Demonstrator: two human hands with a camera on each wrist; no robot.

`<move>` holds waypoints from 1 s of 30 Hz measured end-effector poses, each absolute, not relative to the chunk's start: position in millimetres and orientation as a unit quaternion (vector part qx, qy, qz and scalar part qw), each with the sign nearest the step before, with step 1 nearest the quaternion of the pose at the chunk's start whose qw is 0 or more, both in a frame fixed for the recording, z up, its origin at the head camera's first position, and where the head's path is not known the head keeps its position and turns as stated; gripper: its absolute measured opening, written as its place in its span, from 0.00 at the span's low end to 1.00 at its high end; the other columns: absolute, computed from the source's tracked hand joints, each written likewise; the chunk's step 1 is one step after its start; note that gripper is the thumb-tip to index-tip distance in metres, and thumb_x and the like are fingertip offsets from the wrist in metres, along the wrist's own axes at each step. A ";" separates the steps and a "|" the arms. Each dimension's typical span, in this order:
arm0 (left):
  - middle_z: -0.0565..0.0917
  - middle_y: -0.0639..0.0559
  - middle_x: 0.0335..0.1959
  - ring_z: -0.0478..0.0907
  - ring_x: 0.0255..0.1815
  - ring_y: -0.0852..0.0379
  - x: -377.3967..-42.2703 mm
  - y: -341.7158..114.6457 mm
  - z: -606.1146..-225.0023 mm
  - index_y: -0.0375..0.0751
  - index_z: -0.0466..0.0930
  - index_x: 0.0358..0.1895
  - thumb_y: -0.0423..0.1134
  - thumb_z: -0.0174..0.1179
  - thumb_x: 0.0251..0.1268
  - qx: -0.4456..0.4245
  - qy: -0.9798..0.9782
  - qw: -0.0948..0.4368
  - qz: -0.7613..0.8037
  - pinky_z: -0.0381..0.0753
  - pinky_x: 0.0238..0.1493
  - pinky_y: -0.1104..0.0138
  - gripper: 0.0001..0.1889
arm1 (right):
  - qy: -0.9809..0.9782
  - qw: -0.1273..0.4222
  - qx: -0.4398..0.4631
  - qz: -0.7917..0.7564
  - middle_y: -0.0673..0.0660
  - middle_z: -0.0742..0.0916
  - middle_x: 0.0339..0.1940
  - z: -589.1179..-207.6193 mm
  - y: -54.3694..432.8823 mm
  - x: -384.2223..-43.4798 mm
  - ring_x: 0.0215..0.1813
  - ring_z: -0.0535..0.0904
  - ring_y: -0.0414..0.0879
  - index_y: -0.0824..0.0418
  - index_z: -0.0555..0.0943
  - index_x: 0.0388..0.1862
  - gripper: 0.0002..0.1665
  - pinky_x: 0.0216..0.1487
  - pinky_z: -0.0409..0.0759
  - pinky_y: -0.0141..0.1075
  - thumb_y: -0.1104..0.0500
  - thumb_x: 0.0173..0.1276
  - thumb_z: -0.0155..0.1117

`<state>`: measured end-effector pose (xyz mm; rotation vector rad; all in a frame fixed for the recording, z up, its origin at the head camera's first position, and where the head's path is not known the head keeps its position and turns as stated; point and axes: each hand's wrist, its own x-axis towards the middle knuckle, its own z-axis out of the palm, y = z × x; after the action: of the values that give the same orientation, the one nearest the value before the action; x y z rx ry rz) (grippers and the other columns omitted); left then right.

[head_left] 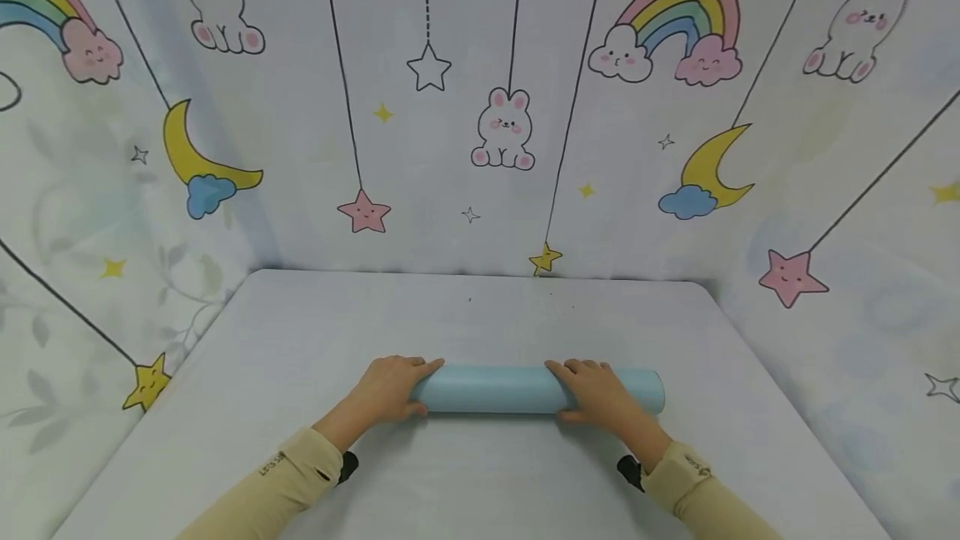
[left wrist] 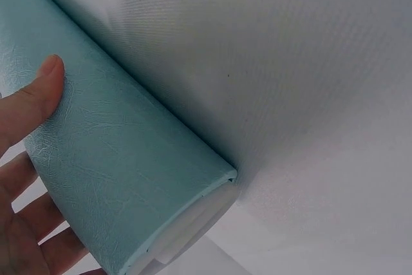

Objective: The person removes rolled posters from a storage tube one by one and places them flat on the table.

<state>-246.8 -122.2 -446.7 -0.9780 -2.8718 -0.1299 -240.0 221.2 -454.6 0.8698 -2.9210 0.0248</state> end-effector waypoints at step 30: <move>0.80 0.46 0.48 0.78 0.44 0.48 -244.1 -120.6 -448.8 0.47 0.72 0.60 0.51 0.71 0.43 -0.318 -0.945 0.059 -0.051 0.77 0.40 0.57 0.36 | -0.955 0.010 0.298 -0.006 0.58 0.77 0.52 -457.0 145.8 -246.3 0.52 0.73 0.56 0.53 0.63 0.67 0.46 0.44 0.70 0.56 0.42 0.51 0.69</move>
<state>-244.1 -120.6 -448.8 -0.9637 -2.8614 -0.1543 -246.3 145.8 -457.0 0.9294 -2.9799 -0.0197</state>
